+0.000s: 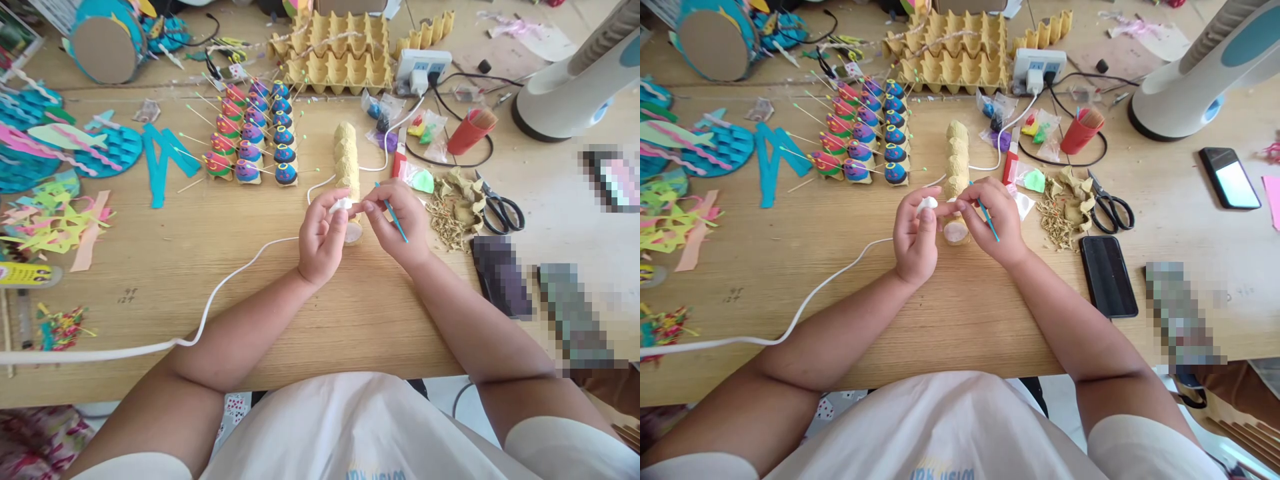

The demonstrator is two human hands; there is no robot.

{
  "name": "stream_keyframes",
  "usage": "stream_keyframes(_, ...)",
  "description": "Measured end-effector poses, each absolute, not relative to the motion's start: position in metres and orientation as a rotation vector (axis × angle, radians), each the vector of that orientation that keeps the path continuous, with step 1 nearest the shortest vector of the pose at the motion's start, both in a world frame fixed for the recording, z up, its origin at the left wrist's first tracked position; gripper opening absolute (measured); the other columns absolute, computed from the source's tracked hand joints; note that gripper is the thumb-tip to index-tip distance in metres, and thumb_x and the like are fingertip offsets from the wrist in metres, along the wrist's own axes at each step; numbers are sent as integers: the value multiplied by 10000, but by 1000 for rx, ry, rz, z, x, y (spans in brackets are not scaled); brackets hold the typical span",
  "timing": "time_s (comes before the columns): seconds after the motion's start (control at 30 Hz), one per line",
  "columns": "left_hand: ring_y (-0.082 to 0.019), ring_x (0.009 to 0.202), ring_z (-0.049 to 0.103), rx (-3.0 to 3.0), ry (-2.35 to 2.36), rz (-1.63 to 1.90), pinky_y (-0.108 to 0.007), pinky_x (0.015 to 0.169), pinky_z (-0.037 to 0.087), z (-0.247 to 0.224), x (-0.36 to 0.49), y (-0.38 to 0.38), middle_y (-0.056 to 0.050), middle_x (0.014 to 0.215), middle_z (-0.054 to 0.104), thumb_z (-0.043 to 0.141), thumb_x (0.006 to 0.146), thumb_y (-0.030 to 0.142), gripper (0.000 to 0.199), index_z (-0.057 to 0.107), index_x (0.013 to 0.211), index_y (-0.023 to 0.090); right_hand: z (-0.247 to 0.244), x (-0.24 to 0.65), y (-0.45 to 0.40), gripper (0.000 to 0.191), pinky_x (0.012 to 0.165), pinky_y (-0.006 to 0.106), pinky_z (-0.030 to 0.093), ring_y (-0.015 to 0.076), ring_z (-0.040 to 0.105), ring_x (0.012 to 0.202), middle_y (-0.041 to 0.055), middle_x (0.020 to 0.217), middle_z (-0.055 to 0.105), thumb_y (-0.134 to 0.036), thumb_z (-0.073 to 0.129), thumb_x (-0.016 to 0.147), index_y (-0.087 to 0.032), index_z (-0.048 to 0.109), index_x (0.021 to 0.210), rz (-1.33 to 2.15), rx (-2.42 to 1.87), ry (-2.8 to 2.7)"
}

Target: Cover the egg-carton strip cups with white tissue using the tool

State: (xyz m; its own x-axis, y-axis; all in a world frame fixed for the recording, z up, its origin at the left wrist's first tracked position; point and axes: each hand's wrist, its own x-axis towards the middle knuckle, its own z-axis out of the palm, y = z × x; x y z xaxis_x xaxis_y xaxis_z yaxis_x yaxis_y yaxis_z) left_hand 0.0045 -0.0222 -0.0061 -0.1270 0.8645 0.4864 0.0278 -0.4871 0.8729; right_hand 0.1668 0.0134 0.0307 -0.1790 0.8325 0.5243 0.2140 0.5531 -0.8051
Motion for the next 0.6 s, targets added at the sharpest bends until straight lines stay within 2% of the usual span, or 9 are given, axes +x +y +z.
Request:
stream_keyframes(0.17, -245, 1143, 894, 1518, 1002, 1667, -387, 970, 706, -8, 5, -23, -108, 1383, 844, 529, 1150, 734, 472, 623, 1372, 329, 20, 167, 17, 461, 884, 431, 559, 237, 574, 873, 29, 861, 596, -702, 656, 1088, -290, 636, 882, 741, -937, -1560)
stream_keyframes(0.37, -254, 1081, 897, 1478, 1074, 1688, -408, 943, 697, -8, 6, -20, -89, 1230, 859, 522, 1132, 775, 509, 640, 1341, 326, 8, 176, 30, 598, 715, 365, 530, 201, 515, 765, -7, 746, 435, -802, 621, 1063, -284, 577, 768, 686, -1011, -1384)
stream_keyframes(0.5, -246, 1083, 897, 1488, 1086, 1715, -398, 922, 689, -8, 7, -18, -69, 1140, 867, 480, 1158, 752, 494, 638, 1349, 325, 10, 175, 35, 601, 653, 329, 481, 165, 511, 726, -16, 753, 473, -832, 630, 1039, -280, 643, 801, 813, -996, -1315)
stream_keyframes(0.6, -239, 1083, 896, 1486, 1059, 1753, -396, 929, 688, -9, 8, -18, -61, 1134, 877, 488, 1176, 706, 442, 634, 1355, 329, 10, 174, 39, 526, 629, 313, 446, 142, 491, 701, -27, 780, 526, -798, 780, 960, -285, 699, 880, 949, -948, -1217)
